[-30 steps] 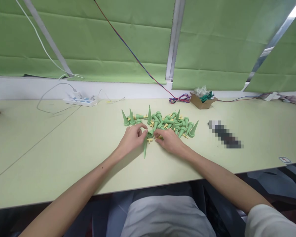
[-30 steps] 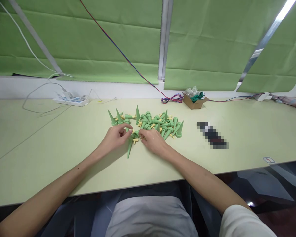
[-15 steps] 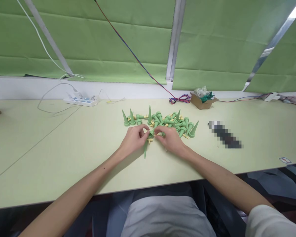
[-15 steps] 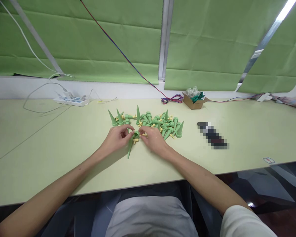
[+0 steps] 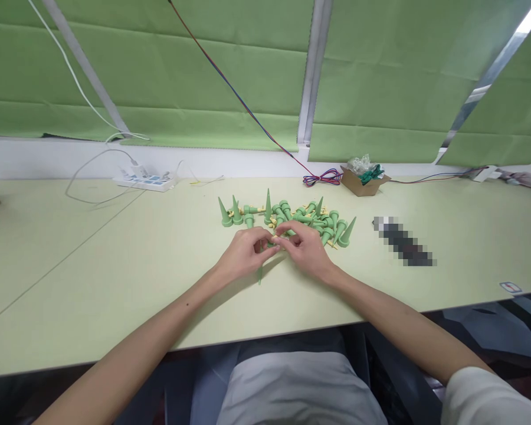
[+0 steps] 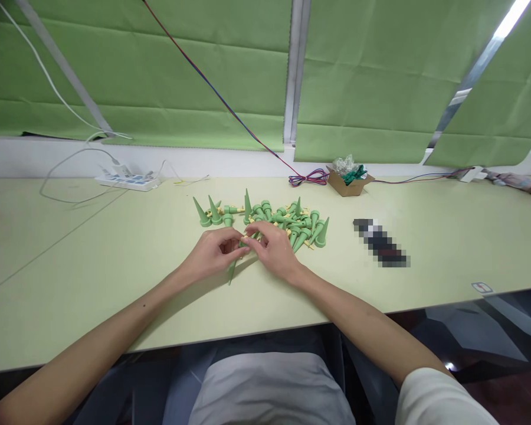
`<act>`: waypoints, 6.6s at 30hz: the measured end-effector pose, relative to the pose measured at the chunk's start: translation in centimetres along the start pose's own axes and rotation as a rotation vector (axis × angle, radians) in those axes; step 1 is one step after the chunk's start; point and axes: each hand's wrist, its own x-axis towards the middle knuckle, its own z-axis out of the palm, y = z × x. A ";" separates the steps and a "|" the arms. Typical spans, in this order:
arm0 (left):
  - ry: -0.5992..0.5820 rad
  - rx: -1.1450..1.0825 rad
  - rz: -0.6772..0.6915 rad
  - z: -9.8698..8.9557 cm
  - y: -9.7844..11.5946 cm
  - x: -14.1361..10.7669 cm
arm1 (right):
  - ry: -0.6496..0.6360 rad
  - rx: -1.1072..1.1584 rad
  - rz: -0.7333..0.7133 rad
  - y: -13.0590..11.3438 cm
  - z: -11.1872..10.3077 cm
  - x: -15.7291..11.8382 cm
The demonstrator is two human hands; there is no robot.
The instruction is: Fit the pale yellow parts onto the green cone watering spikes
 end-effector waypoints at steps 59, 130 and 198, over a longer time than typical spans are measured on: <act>0.068 0.127 -0.144 0.8 -2.0 0.0 | 0.135 -0.125 -0.020 0.0 -0.3 0.3; 0.032 0.034 -0.047 0.7 -1.0 0.0 | -0.090 -0.074 0.041 0.2 0.0 0.2; 0.048 -0.034 -0.067 0.6 -0.3 0.0 | -0.123 -0.221 0.037 0.3 -0.1 0.3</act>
